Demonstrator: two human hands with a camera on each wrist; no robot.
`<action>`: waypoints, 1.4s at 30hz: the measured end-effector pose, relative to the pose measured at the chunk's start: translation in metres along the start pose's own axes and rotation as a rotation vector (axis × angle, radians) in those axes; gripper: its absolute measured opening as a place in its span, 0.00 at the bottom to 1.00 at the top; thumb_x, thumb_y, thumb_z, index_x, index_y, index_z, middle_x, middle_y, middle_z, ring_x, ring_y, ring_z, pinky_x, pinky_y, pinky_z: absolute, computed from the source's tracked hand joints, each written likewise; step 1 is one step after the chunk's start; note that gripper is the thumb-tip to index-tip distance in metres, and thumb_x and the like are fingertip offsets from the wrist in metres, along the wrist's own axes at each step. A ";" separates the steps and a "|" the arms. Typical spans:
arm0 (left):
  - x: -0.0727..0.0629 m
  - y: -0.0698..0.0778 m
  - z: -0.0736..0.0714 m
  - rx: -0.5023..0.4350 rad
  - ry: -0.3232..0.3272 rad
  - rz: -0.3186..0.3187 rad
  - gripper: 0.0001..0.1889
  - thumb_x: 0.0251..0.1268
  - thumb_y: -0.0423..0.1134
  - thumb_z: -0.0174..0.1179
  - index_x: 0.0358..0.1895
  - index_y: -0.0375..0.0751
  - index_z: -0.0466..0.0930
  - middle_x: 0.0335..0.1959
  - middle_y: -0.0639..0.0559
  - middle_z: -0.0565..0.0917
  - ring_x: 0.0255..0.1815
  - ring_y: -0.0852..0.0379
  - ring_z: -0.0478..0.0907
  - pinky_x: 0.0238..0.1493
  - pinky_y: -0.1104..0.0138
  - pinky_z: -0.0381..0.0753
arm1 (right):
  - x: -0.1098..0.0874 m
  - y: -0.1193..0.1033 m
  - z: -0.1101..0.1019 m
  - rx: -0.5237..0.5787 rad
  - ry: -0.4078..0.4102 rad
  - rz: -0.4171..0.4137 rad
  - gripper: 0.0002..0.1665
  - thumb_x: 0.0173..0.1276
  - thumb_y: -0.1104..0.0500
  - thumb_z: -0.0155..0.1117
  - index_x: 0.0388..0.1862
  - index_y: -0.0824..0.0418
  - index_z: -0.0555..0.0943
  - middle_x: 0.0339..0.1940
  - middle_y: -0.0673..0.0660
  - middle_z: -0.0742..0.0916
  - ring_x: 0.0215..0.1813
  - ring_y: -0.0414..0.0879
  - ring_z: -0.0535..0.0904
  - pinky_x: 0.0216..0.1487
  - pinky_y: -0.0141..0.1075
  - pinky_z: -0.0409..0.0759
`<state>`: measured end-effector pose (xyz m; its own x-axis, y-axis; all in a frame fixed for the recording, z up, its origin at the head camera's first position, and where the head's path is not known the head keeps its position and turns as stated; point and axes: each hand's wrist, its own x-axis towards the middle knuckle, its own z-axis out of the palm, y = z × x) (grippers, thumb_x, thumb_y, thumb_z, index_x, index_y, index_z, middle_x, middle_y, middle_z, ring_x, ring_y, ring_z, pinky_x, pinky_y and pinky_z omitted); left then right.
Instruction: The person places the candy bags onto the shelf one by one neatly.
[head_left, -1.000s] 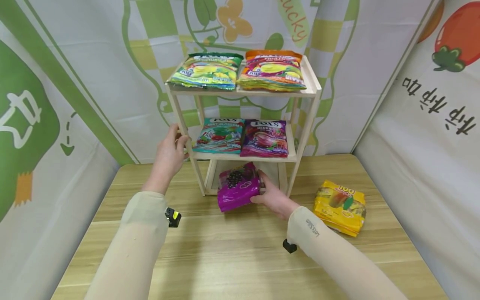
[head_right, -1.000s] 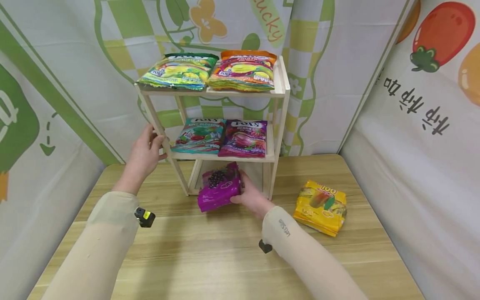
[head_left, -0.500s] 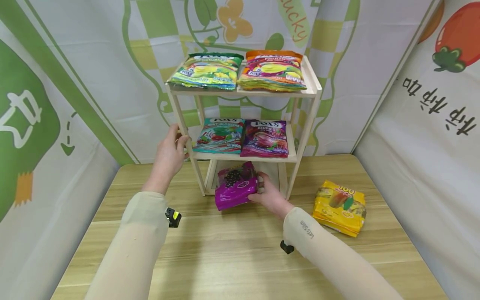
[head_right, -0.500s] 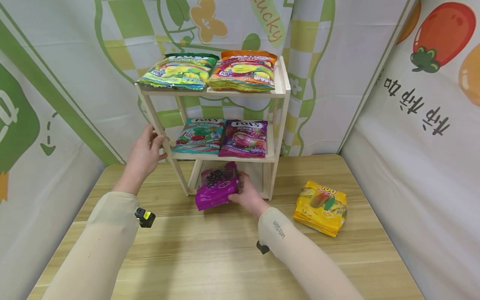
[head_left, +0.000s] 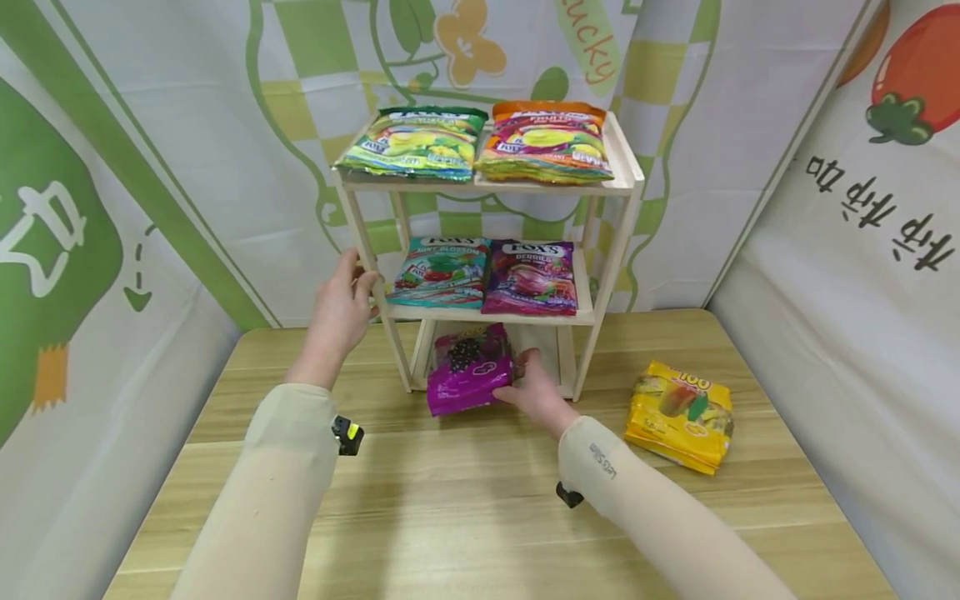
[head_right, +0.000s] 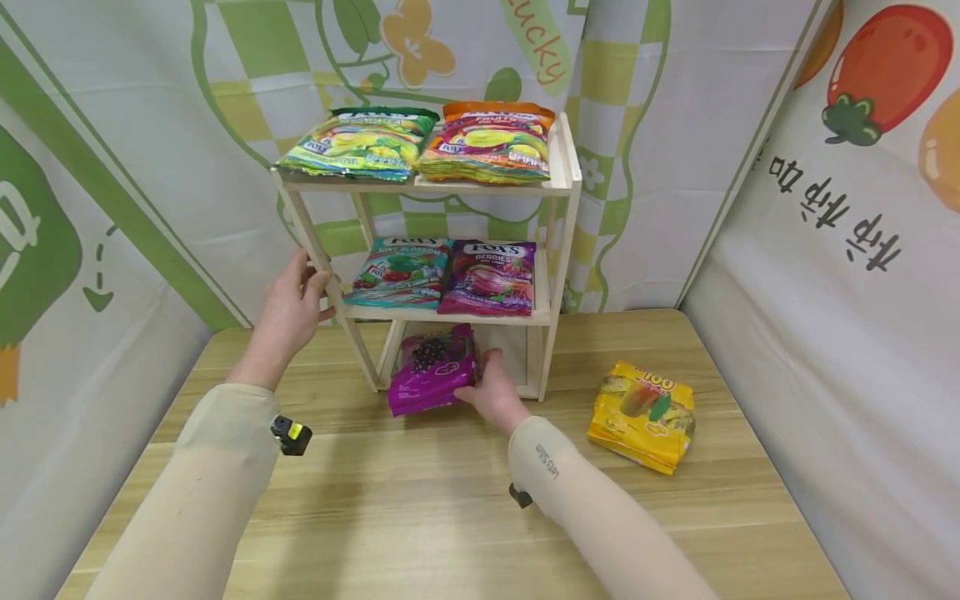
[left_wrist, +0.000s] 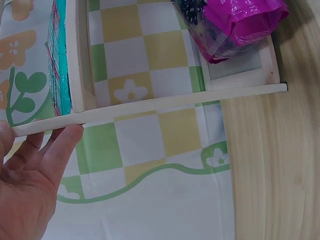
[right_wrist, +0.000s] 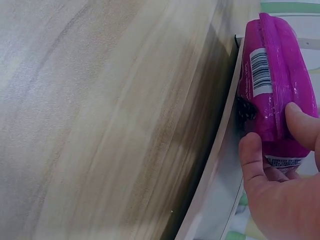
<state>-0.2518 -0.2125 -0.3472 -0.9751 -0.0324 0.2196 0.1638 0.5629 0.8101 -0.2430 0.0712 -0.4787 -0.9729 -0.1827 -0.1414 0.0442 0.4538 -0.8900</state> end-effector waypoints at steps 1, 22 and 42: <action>0.000 0.000 0.000 0.000 -0.001 0.000 0.19 0.86 0.40 0.39 0.71 0.39 0.60 0.65 0.31 0.75 0.66 0.35 0.75 0.56 0.51 0.86 | 0.001 0.000 0.001 -0.024 0.007 -0.005 0.32 0.69 0.62 0.71 0.63 0.66 0.62 0.54 0.66 0.79 0.50 0.53 0.81 0.49 0.42 0.85; 0.000 0.001 0.002 -0.011 0.002 0.010 0.18 0.86 0.40 0.39 0.70 0.38 0.60 0.65 0.30 0.75 0.66 0.34 0.75 0.55 0.51 0.87 | 0.011 -0.008 0.006 -0.225 0.003 -0.036 0.12 0.77 0.55 0.63 0.46 0.64 0.82 0.37 0.56 0.83 0.37 0.47 0.75 0.39 0.39 0.79; -0.001 0.001 0.002 -0.018 0.003 0.018 0.19 0.86 0.40 0.39 0.71 0.37 0.59 0.65 0.29 0.75 0.66 0.33 0.75 0.56 0.49 0.86 | -0.001 -0.010 -0.003 -0.090 -0.196 -0.074 0.25 0.82 0.59 0.51 0.71 0.71 0.73 0.68 0.66 0.80 0.75 0.61 0.69 0.77 0.54 0.66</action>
<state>-0.2514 -0.2109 -0.3477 -0.9715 -0.0252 0.2357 0.1838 0.5480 0.8160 -0.2428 0.0701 -0.4684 -0.9097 -0.3804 -0.1663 -0.0549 0.5074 -0.8600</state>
